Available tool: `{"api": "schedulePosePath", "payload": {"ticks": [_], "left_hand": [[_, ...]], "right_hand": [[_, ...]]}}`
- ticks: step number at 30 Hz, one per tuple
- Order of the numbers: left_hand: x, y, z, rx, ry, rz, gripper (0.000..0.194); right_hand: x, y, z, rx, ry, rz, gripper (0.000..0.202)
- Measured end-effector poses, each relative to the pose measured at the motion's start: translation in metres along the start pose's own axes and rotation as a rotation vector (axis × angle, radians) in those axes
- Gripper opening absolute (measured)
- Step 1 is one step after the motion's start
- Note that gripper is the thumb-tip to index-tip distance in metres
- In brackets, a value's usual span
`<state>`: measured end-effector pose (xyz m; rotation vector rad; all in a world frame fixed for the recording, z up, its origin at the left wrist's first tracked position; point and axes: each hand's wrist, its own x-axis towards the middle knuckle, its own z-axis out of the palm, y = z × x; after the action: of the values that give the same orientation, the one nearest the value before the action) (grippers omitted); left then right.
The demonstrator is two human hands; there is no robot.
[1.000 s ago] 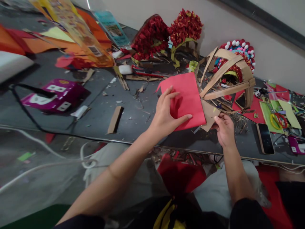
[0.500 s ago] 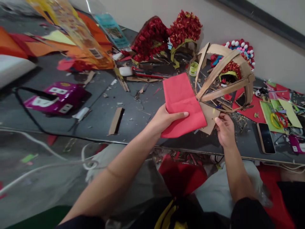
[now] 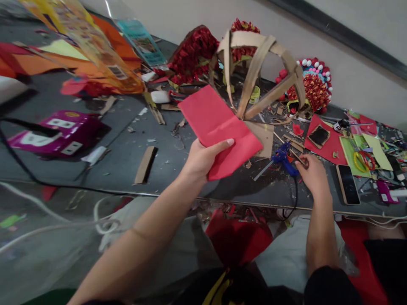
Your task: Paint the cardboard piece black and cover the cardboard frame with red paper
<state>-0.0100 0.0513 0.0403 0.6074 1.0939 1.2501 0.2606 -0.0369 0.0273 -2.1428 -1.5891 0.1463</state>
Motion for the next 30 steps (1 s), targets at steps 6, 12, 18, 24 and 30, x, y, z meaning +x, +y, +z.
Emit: {"api": "schedulePosePath", "payload": {"ticks": [6, 12, 18, 24, 30], "left_hand": [[0.004, 0.000, 0.001, -0.111, 0.075, 0.044, 0.040], [0.005, 0.002, 0.000, -0.161, 0.117, 0.163, 0.037], [0.008, 0.004, 0.000, -0.216, 0.167, 0.206, 0.036], [0.007, 0.003, 0.000, -0.196, 0.145, 0.221, 0.037], [0.008, -0.003, -0.002, -0.107, 0.145, 0.270, 0.037]], "right_hand": [[-0.005, -0.008, 0.031, -0.116, -0.086, -0.022, 0.037], [-0.003, -0.014, 0.040, -0.184, -0.144, 0.043, 0.042], [-0.004, -0.013, 0.023, 0.302, 0.069, 0.032, 0.036], [-0.025, -0.036, 0.023, 0.977, 0.045, 0.025, 0.039], [-0.034, -0.052, 0.026, 0.983, 0.019, -0.015, 0.036]]}}
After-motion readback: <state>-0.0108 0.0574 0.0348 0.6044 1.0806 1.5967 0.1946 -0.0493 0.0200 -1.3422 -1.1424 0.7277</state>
